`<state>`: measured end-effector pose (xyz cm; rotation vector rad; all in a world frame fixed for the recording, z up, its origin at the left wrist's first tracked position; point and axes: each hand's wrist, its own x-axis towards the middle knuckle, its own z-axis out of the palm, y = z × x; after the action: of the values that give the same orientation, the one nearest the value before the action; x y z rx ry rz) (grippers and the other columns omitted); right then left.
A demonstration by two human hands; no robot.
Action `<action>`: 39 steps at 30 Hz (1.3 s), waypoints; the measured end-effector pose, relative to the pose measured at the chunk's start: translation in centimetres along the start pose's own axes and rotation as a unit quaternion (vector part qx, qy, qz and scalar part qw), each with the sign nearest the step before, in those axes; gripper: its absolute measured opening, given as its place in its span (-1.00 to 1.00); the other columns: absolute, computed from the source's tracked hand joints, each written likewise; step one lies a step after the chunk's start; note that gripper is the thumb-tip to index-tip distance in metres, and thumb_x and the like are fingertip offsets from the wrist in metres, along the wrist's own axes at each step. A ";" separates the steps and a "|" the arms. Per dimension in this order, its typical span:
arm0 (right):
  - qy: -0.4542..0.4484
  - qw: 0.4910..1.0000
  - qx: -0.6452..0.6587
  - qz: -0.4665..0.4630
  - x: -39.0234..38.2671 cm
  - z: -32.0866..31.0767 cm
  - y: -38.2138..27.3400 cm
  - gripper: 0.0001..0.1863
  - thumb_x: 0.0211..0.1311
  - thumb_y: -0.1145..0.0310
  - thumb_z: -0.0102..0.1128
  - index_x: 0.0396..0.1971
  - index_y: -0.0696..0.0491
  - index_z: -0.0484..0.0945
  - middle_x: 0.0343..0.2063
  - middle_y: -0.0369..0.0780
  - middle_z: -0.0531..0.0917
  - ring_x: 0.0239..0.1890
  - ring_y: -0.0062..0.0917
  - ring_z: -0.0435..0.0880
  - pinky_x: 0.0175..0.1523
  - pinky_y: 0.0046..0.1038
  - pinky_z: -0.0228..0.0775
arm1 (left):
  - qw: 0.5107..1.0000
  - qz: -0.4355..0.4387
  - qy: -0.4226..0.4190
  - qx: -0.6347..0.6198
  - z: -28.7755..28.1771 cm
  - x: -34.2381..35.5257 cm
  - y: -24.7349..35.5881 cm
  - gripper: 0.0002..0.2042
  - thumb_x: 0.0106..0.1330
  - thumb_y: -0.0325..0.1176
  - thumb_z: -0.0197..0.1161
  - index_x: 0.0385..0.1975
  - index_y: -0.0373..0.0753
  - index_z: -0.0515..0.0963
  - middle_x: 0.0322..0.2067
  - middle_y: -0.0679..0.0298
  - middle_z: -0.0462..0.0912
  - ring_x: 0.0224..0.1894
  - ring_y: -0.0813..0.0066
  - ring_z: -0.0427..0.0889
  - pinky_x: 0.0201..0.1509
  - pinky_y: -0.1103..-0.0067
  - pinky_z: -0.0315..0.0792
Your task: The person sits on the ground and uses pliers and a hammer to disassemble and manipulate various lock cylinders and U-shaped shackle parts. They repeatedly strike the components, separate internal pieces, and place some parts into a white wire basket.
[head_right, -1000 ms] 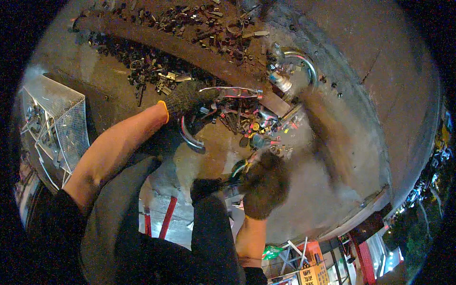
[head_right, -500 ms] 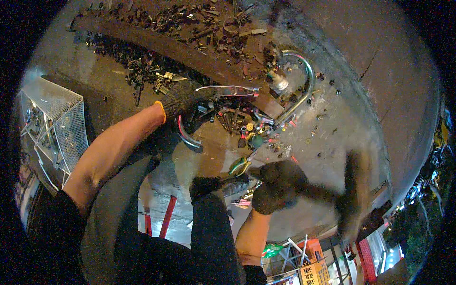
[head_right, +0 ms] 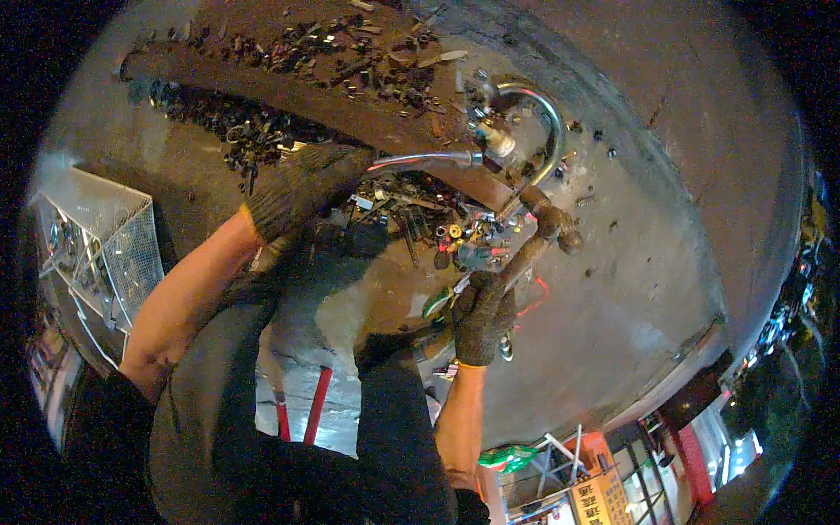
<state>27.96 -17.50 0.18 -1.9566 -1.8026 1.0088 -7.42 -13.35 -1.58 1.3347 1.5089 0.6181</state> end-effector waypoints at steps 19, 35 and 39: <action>-0.085 0.881 0.464 0.032 -1.5 -1.3 -6.9 -0.85 0.43 0.31 0.09 -0.25 0.07 0.53 -0.50 -0.31 0.48 -0.50 -0.52 0.47 -0.43 -0.47 0.35 | 0.918 0.002 -0.157 0.365 4.5 -0.3 -3.8 -0.76 0.31 -0.14 0.14 -0.24 -0.10 0.66 -0.45 0.06 0.73 -0.45 0.02 0.73 -0.41 0.12 0.55; -0.256 0.923 -0.286 -0.022 1.0 -4.9 -11.7 -0.71 0.36 0.19 0.09 -0.34 0.14 0.60 -0.57 -0.18 0.56 -0.45 -0.51 0.55 -0.34 -0.34 0.36 | 0.913 -0.058 -0.230 0.333 4.1 0.7 -4.5 -0.69 0.30 -0.10 0.14 -0.15 -0.14 0.66 -0.27 0.00 0.75 -0.24 -0.02 0.75 -0.14 0.08 0.58; -0.063 0.983 -0.106 -0.133 3.5 3.1 -8.2 -0.71 0.28 0.24 0.16 -0.14 0.12 0.60 -0.44 -0.18 0.61 -0.41 -0.26 0.57 -0.28 -0.22 0.39 | 0.925 -0.035 -0.205 0.318 4.8 0.7 -5.8 -0.69 0.30 -0.09 0.14 -0.17 -0.14 0.67 -0.28 0.02 0.76 -0.24 0.00 0.75 -0.16 0.09 0.58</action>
<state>19.69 -13.47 2.21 -1.7322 -2.2525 0.9035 -5.57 -15.35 -8.61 1.7476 1.4416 -0.2314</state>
